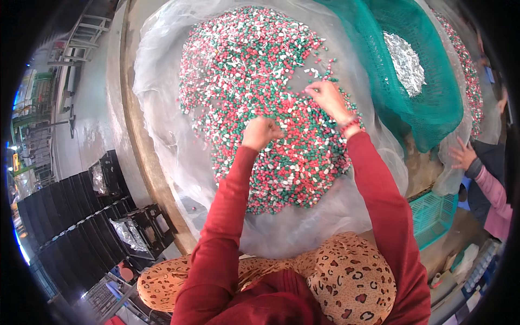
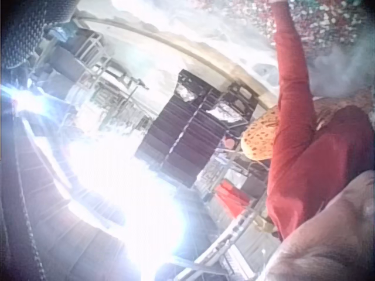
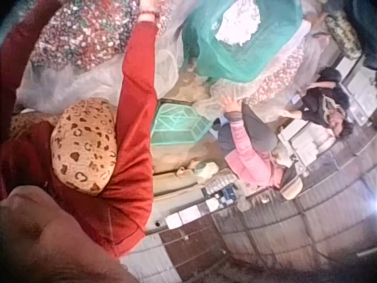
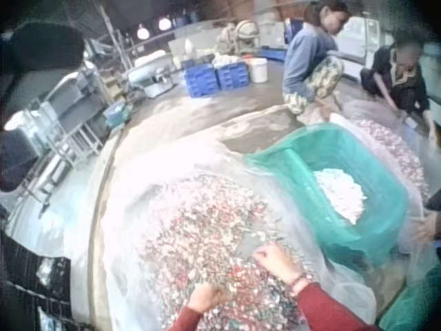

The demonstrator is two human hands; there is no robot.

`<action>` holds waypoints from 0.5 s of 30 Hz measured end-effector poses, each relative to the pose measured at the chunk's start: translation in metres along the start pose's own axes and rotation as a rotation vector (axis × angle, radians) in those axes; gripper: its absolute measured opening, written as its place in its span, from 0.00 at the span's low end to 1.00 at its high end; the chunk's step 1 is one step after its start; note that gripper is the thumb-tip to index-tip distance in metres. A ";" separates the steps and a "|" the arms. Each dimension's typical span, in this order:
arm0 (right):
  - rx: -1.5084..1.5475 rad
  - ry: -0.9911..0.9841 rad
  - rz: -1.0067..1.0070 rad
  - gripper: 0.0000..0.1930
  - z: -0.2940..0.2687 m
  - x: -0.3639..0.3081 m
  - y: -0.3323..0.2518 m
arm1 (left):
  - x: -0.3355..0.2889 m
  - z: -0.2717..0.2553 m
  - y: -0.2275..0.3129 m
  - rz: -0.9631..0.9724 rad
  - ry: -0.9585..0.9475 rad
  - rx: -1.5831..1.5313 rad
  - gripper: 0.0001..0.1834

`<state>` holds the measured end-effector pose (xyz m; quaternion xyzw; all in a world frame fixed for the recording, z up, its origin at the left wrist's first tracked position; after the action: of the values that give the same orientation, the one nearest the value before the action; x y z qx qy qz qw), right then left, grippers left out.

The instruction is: The person sorts through a large pile of small colorful plastic pieces to pick out metal clips by hand.

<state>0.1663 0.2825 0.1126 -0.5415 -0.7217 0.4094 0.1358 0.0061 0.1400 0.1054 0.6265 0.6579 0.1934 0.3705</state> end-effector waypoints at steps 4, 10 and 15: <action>-0.294 -0.061 0.034 0.13 0.049 0.021 -0.014 | -0.046 -0.023 0.005 -0.094 0.168 -0.022 0.13; -0.392 -0.105 -0.038 0.15 0.076 0.024 -0.011 | -0.066 -0.049 0.019 -0.183 0.340 -0.708 0.07; -0.329 -0.208 0.036 0.15 0.064 0.013 -0.003 | -0.045 -0.038 0.019 -0.044 0.196 -1.688 0.03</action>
<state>0.1182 0.2657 0.0711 -0.5239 -0.7792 0.3420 -0.0372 -0.0111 0.1067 0.1546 0.1077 0.3342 0.6655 0.6586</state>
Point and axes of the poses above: each hand's wrist, its own x-axis towards the middle knuckle, its own z-axis out of the palm, y = z × x, the point moved 7 cm from there along x, towards the middle knuckle, and after that the axes turned 13 degrees about z, right-handed, at the moved point
